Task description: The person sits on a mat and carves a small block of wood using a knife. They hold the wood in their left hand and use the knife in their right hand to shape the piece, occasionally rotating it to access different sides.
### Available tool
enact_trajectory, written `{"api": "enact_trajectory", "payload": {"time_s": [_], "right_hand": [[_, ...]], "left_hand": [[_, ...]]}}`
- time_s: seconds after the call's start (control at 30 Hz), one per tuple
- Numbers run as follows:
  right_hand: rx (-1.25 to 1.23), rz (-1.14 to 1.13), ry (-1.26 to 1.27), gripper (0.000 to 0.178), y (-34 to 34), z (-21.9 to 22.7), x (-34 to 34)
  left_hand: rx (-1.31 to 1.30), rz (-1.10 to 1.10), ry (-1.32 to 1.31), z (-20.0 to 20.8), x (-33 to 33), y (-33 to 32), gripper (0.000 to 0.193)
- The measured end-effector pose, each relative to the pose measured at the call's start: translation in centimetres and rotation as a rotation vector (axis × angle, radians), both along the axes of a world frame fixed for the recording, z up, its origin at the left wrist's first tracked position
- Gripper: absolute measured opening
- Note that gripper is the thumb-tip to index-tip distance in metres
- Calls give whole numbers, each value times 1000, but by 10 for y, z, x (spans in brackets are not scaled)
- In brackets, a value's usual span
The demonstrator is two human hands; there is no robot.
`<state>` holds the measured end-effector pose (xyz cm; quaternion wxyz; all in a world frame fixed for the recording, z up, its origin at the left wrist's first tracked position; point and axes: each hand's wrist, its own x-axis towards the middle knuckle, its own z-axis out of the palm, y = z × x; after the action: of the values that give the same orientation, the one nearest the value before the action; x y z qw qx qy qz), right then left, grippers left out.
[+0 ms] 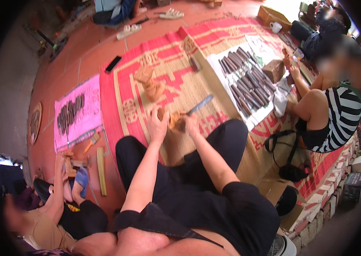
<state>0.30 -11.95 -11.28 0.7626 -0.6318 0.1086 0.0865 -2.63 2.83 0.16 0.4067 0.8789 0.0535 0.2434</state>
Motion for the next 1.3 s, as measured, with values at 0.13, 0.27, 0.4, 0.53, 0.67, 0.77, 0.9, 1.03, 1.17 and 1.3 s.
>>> {"api": "enact_trajectory", "payload": {"time_s": [0.13, 0.27, 0.4, 0.53, 0.67, 0.77, 0.9, 1.03, 1.17, 1.3], "right_hand": [[147, -58, -45, 27, -1, -2, 3], [129, 67, 30, 32, 13, 15, -2], [200, -2, -13, 29, 7, 3, -1], [155, -115, 34, 29, -2, -2, 1], [181, -19, -37, 27, 11, 12, -5], [126, -24, -85, 28, 13, 8, -9], [183, -49, 4, 32, 0, 4, -3], [234, -5, 44, 31, 7, 17, -6], [78, -12, -121, 26, 15, 20, -11], [54, 13, -129, 27, -1, 0, -8]], "left_hand": [[7, 35, 18, -9, 4, 3, 33], [-29, 30, 103, -1, 5, 3, 36], [-20, 30, 95, 1, 4, -2, 36], [-12, 37, 74, -1, 5, 0, 35], [-28, 34, 99, -3, 5, 3, 35], [-28, 32, 109, -2, 5, 1, 35], [-9, 32, 107, 0, 6, -1, 35], [-27, 39, 108, -2, 6, 3, 35], [-20, 45, 128, -3, 5, 3, 36], [-62, 12, 73, -10, -1, 5, 35]]}}
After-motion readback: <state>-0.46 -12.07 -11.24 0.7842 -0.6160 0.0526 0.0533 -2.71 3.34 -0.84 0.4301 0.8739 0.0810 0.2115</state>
